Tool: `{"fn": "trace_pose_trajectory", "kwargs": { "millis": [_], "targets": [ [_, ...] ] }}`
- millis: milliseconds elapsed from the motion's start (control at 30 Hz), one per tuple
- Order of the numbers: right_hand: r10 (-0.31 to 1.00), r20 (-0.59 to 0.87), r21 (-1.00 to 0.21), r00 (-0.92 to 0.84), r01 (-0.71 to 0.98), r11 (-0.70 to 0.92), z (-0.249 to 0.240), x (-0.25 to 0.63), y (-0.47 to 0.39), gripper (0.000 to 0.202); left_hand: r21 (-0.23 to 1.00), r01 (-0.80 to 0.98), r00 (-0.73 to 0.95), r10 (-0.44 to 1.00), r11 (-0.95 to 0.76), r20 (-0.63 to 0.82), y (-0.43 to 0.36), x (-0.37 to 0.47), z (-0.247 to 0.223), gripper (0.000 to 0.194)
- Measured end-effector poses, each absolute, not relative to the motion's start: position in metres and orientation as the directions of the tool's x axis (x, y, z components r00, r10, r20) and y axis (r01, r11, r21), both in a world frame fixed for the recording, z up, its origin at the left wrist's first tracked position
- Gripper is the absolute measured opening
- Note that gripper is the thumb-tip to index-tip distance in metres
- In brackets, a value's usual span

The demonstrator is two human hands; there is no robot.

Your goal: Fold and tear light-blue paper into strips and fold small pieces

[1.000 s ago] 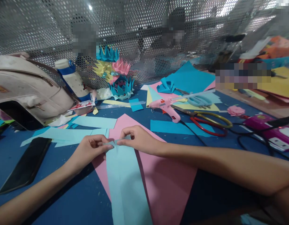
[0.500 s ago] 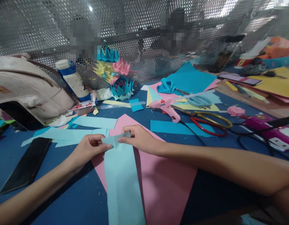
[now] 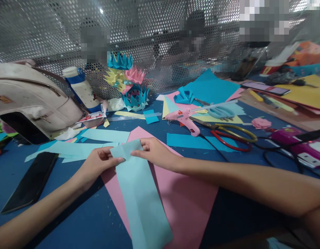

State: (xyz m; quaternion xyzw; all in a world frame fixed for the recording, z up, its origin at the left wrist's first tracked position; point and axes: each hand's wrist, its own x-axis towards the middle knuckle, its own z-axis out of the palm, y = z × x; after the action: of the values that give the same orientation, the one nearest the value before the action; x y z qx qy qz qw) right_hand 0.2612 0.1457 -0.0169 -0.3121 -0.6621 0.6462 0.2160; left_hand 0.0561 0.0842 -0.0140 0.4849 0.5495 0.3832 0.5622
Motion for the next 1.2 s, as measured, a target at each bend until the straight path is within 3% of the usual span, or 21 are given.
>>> {"fn": "trace_pose_trajectory", "kwargs": {
  "millis": [300,533,800,1200],
  "targets": [
    [0.71,-0.102,-0.985,-0.697,0.169,0.025,-0.0152,0.2614,0.144,0.03,0.968,0.15,0.075,0.974,0.199,-0.212,0.0821,0.0562,-0.0163,0.026],
    [0.744,-0.098,-0.983,-0.661,0.18,0.03,-0.0132,0.2603,0.1421,0.032,0.975,0.034,0.105,0.969,0.219,-0.222,0.0822,0.0588,-0.0122,0.024],
    [0.679,-0.119,-0.993,-0.725,0.074,-0.095,-0.0119,0.2599,0.1424,0.035,0.959,0.048,0.189,0.941,0.278,-0.282,0.0821,0.0585,-0.0137,0.022],
    [0.69,-0.122,-0.993,-0.714,0.089,-0.084,-0.0143,0.2606,0.1432,0.037,0.962,0.03,0.18,0.945,0.272,-0.273,0.0835,0.0554,-0.0116,0.022]
  ]
}}
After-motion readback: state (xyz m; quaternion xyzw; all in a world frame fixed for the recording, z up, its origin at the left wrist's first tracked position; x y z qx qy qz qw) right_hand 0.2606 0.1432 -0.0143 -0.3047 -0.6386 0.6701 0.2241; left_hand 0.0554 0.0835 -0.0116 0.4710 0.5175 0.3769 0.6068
